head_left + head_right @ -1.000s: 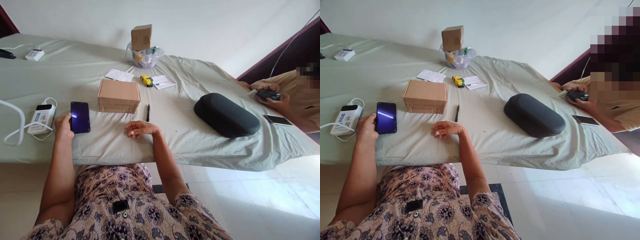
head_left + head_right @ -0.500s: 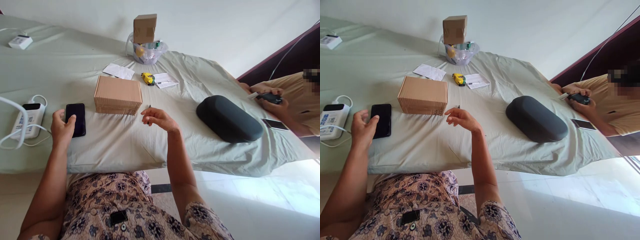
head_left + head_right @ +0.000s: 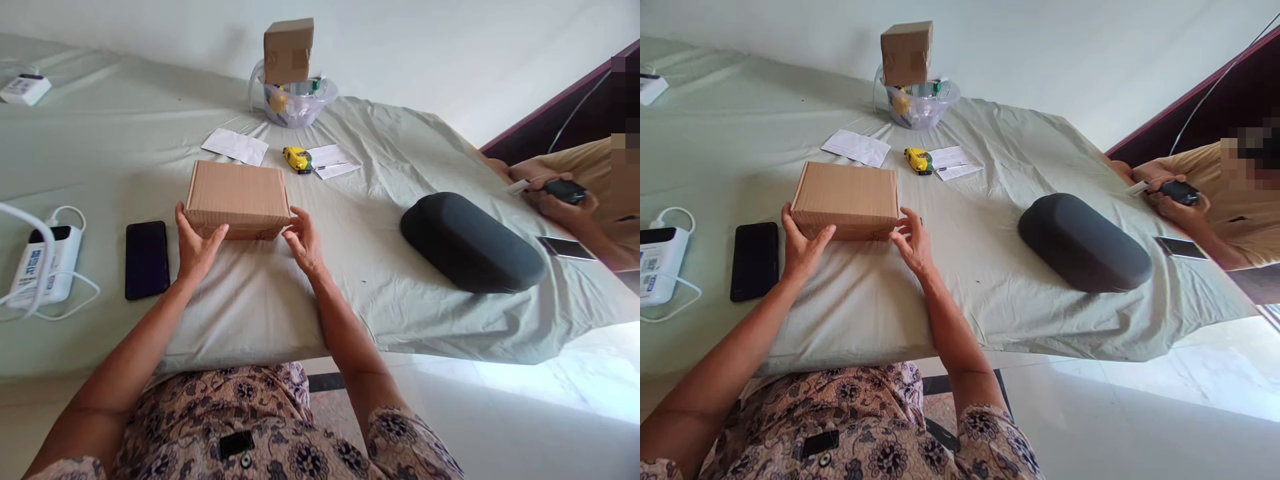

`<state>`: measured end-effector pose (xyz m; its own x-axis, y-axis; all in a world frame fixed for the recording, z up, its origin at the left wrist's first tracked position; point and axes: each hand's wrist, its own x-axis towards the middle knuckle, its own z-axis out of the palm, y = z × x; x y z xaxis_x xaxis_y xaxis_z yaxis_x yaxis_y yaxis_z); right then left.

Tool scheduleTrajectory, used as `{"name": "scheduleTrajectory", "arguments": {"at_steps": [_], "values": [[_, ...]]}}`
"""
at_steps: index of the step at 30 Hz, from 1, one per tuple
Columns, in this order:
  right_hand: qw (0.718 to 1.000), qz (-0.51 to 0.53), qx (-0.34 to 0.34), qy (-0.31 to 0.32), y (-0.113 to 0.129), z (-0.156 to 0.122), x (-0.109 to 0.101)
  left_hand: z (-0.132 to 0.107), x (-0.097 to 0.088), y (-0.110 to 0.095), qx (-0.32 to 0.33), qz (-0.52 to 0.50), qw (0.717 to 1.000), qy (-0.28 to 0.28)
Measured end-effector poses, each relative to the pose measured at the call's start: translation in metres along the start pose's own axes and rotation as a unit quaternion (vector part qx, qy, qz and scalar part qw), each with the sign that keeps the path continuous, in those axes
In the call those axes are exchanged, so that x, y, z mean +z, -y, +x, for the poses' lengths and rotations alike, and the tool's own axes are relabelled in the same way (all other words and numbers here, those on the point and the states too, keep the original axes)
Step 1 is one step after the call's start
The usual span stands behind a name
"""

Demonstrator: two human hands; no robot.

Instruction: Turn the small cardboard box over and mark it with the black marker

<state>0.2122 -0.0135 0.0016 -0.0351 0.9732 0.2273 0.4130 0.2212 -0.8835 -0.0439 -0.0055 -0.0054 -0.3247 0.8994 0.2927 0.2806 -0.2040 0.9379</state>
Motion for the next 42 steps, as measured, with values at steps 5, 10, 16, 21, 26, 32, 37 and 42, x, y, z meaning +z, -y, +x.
{"name": "scheduleTrajectory", "arguments": {"at_steps": [5, 10, 16, 21, 26, 32, 37, 42], "values": [[0.996, -0.074, 0.025, 0.031, -0.006, -0.004, 0.010, -0.008, -0.005, 0.016, 0.003, 0.020, 1.000, 0.013], [0.998, -0.069, 0.004, 0.008, -0.008, -0.004, 0.017, -0.008, -0.008, 0.012, 0.016, 0.000, 1.000, -0.004], [0.995, -0.050, -0.063, -0.066, -0.003, -0.010, 0.013, -0.008, -0.018, -0.005, 0.076, 0.052, 0.994, -0.057], [0.989, -0.054, -0.082, -0.110, -0.001, -0.018, 0.012, -0.016, -0.020, -0.013, 0.120, 0.055, 0.989, -0.073], [0.982, -0.070, -0.101, -0.146, 0.003, -0.020, 0.019, -0.023, -0.013, -0.012, 0.129, 0.056, 0.988, -0.066], [0.968, -0.033, -0.140, -0.205, -0.010, -0.016, 0.028, -0.026, -0.015, -0.008, 0.136, 0.066, 0.987, -0.060], [0.942, -0.027, -0.258, -0.214, -0.005, -0.017, 0.019, -0.025, -0.024, -0.013, 0.212, 0.079, 0.969, -0.094], [0.928, -0.077, -0.293, -0.217, 0.004, -0.017, 0.010, -0.024, -0.027, -0.015, 0.201, 0.095, 0.970, -0.095]]}}
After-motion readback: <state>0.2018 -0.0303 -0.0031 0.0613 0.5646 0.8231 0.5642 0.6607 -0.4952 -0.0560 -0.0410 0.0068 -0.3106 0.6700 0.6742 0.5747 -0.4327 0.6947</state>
